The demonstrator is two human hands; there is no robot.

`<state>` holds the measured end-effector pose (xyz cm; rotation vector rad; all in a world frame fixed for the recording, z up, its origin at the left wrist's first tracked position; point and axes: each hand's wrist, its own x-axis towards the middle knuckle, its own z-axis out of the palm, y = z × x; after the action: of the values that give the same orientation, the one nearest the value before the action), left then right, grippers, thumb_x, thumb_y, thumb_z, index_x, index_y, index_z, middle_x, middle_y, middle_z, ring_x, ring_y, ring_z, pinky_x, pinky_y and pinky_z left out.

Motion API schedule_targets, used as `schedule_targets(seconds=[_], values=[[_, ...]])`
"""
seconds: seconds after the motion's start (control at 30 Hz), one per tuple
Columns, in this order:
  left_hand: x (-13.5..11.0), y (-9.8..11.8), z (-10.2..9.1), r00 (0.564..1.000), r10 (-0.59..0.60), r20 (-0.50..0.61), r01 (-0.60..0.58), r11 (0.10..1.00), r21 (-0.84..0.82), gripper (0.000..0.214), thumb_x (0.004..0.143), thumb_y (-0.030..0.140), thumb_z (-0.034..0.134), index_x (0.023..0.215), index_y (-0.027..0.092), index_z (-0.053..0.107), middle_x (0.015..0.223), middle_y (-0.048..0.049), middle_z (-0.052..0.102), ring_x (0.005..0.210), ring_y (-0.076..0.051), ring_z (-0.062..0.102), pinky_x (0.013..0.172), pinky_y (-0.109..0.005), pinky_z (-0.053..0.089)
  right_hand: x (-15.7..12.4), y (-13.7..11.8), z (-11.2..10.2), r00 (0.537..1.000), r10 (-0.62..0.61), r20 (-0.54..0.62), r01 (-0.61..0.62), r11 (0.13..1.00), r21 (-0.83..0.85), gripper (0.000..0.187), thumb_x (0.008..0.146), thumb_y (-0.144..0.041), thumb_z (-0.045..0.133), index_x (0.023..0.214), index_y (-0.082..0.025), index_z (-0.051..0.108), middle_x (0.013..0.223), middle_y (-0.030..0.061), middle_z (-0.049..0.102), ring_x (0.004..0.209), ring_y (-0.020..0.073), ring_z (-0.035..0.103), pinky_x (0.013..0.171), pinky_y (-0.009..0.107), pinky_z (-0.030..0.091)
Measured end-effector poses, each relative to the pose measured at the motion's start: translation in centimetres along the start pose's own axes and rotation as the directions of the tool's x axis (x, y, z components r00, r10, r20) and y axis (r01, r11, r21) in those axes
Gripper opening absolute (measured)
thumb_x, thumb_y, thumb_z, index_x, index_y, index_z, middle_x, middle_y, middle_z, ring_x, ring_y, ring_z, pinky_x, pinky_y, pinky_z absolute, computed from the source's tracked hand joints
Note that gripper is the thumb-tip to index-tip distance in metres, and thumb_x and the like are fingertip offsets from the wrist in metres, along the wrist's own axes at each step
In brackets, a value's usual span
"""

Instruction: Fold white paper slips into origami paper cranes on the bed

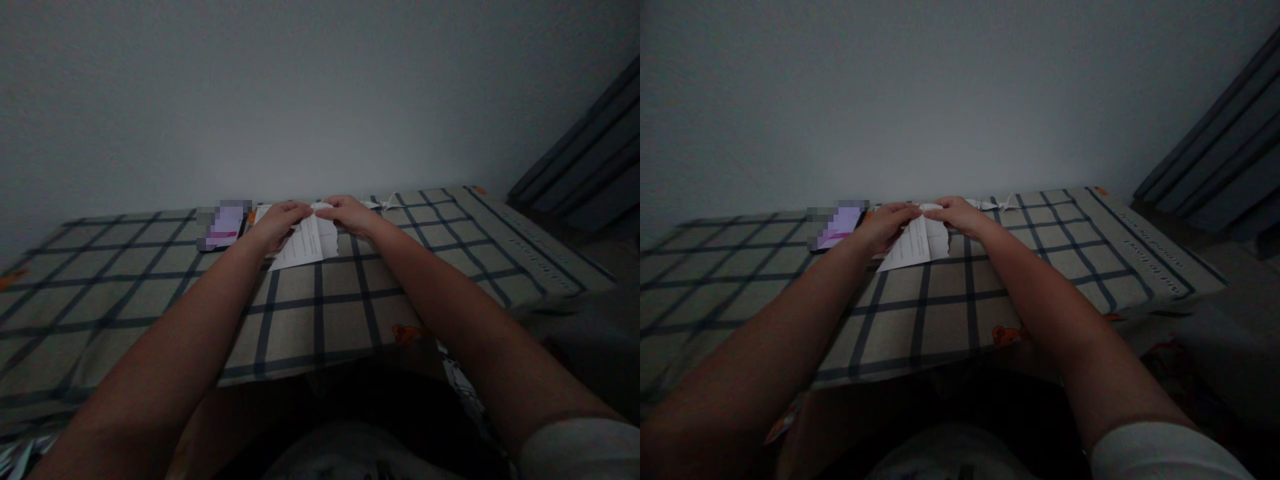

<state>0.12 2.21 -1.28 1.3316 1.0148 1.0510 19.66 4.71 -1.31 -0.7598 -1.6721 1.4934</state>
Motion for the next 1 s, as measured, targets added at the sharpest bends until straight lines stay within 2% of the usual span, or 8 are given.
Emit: schedule_targets(seconds=[0.17,0.37,0.53,0.63,0.73,0.87,1.0], values=[[-0.27,0.23,0.13,0.999,-0.048,0.013,0.048,0.999,-0.012,0.026,0.067,0.034,0.077,0.084,0.014,0.071,0.078,-0.006,0.07,0.061,-0.015,0.062,0.057,-0.027,0.049,0.07,0.06,-0.07,1.0,-0.012,0.004,0.012,1.0,-0.02,0.017,0.075,-0.029,0.073,0.081,-0.015,0.064,0.065,-0.0027,0.057,0.053,0.0074,0.046,0.049,0.02,0.034],[-0.52,0.36,0.31,0.999,-0.033,-0.012,0.033,0.999,0.011,0.027,0.067,0.035,0.078,0.084,0.015,0.071,0.078,-0.0064,0.071,0.06,-0.015,0.061,0.058,-0.028,0.05,-0.1,-0.16,0.08,1.0,0.019,-0.023,-0.02,0.998,-0.053,0.018,0.075,-0.03,0.072,0.083,-0.016,0.065,0.072,-0.0006,0.062,0.06,0.0089,0.051,0.054,0.02,0.038],[-0.52,0.2,0.7,0.998,-0.041,-0.041,0.041,0.999,0.002,0.022,0.07,0.034,0.075,0.082,0.016,0.07,0.074,-0.005,0.069,0.06,-0.015,0.062,0.057,-0.028,0.049,-0.02,-0.21,0.07,0.992,-0.096,-0.082,0.075,0.972,-0.223,0.019,0.076,-0.032,0.07,0.079,-0.014,0.065,0.069,-0.0008,0.06,0.059,0.0094,0.049,0.054,0.021,0.037],[-0.32,-0.01,0.68,0.998,-0.043,-0.042,0.043,0.999,0.012,0.022,0.072,0.035,0.073,0.082,0.017,0.068,0.073,-0.0045,0.068,0.059,-0.015,0.061,0.057,-0.028,0.049,0.07,-0.29,0.21,0.981,-0.137,-0.134,0.092,0.951,-0.295,0.018,0.076,-0.031,0.07,0.08,-0.014,0.067,0.072,0.0001,0.062,0.063,0.0105,0.052,0.055,0.022,0.039],[-0.12,-0.1,0.48,0.998,-0.014,-0.062,0.016,0.999,0.03,0.027,0.072,0.039,0.074,0.085,0.017,0.068,0.073,-0.0043,0.068,0.059,-0.015,0.061,0.057,-0.027,0.048,0.1,-0.27,0.35,0.989,-0.092,-0.118,0.071,0.982,-0.177,0.015,0.076,-0.027,0.071,0.084,-0.014,0.066,0.077,0.002,0.066,0.068,0.012,0.057,0.061,0.023,0.045],[-0.03,0.0,0.26,0.998,0.007,-0.067,-0.007,1.0,0.007,0.032,0.07,0.042,0.076,0.087,0.016,0.068,0.075,-0.0042,0.068,0.06,-0.014,0.06,0.056,-0.026,0.048,0.0,-0.12,0.27,1.0,-0.024,-0.016,0.025,0.999,0.026,0.014,0.076,-0.021,0.07,0.088,-0.014,0.067,0.087,0.0058,0.071,0.077,0.0149,0.064,0.072,0.026,0.052],[-0.05,0.02,0.17,0.999,-0.024,-0.039,0.023,0.999,-0.025,0.029,0.068,0.037,0.078,0.084,0.015,0.068,0.075,-0.0044,0.067,0.06,-0.014,0.061,0.055,-0.026,0.048,0.0,0.03,0.06,1.0,0.01,-0.017,-0.009,0.998,0.06,0.013,0.077,-0.02,0.069,0.088,-0.014,0.067,0.089,0.0068,0.072,0.076,0.015,0.065,0.072,0.026,0.053]])
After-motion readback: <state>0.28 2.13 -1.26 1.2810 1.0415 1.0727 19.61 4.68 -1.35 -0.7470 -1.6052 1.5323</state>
